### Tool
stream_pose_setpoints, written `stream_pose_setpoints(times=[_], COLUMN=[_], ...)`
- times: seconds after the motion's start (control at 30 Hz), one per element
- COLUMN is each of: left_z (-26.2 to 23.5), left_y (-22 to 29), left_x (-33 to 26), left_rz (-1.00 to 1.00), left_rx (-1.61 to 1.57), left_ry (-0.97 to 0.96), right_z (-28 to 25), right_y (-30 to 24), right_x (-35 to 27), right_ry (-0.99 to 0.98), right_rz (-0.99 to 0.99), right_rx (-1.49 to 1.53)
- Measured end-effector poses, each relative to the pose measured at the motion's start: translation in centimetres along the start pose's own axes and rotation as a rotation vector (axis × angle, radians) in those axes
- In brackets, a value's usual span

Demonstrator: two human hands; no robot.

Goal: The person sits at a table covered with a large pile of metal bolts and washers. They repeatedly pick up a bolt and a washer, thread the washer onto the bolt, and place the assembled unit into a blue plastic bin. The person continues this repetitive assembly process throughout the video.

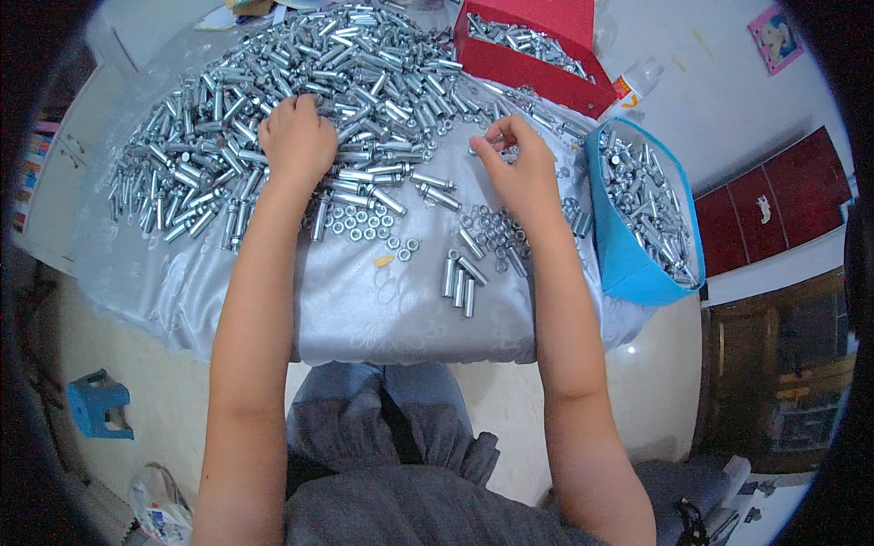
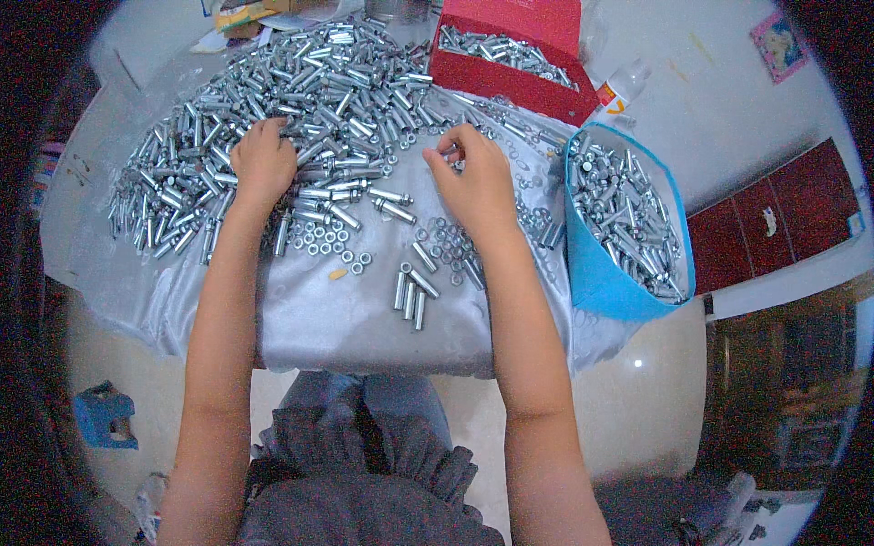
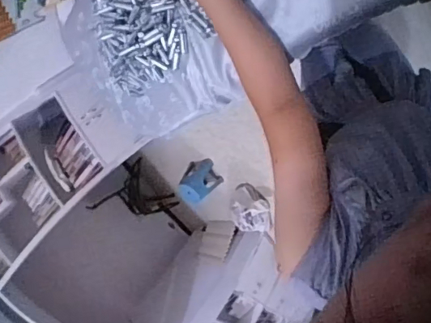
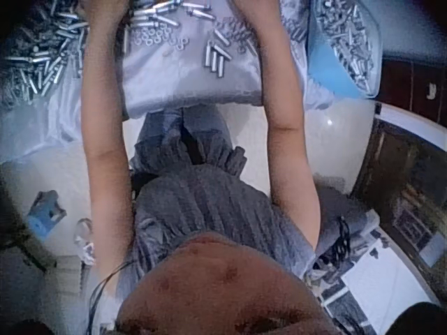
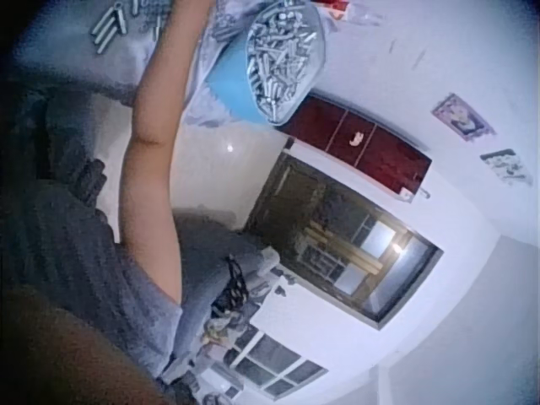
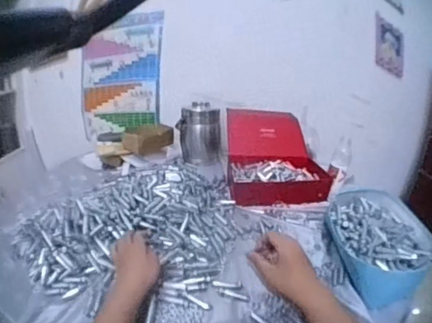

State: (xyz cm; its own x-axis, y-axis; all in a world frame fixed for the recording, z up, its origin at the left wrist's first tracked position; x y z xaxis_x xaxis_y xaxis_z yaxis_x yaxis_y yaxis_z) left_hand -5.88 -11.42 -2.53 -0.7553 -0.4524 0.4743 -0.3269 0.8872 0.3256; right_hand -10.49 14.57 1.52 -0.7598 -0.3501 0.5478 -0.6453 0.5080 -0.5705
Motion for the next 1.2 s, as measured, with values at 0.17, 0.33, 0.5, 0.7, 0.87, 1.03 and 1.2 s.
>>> stream_pose_setpoints(times=[0.17,0.33,0.5,0.7,0.87,1.03,1.2], left_z=[0.0,-0.3,-1.7,-2.5,-2.1,-2.0,-1.0], left_y=[-1.1,-3.3,-2.1,-2.7,-1.8,-1.6,-0.7], left_x=[0.8,3.7,4.5,5.5,6.2,6.3,6.8], left_rz=[0.067,0.148,0.217,0.38,0.366,0.702,0.941], left_rx=[0.082,0.301,0.5,0.722,0.777,0.813,0.928], left_ry=[-0.183,-0.336,-0.389,-0.409,-0.488,-0.297,-0.272], right_z=[-1.1,-1.5,-1.6,-1.4,-1.7,-1.6,-1.4], right_y=[0.4,0.0,0.1,-0.1,-0.5,-0.5,-0.7], right_x=[0.2,0.0,0.0,0.0,-0.1,0.0,0.0], right_ry=[0.091,0.127,0.099,0.065,0.066,0.054,0.017], right_rz=[0.037,0.017,0.055,0.056,0.053,0.031,0.034], right_rx=[0.066,0.139,0.144,0.148,0.117,0.107,0.093])
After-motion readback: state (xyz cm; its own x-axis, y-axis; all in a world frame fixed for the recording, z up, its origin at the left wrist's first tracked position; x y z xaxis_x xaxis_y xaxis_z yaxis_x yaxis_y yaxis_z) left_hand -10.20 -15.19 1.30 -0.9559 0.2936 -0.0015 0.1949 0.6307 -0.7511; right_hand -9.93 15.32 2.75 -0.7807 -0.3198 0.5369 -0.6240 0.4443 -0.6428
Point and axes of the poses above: each hand's wrist, its own x-axis towards the middle knuckle, its own z-axis out of the palm, y = z × x, the point moved 4 cm from there along x, towards the middle knuckle, and after that the axes turned 1 degree about z, right-handed, at the moved point
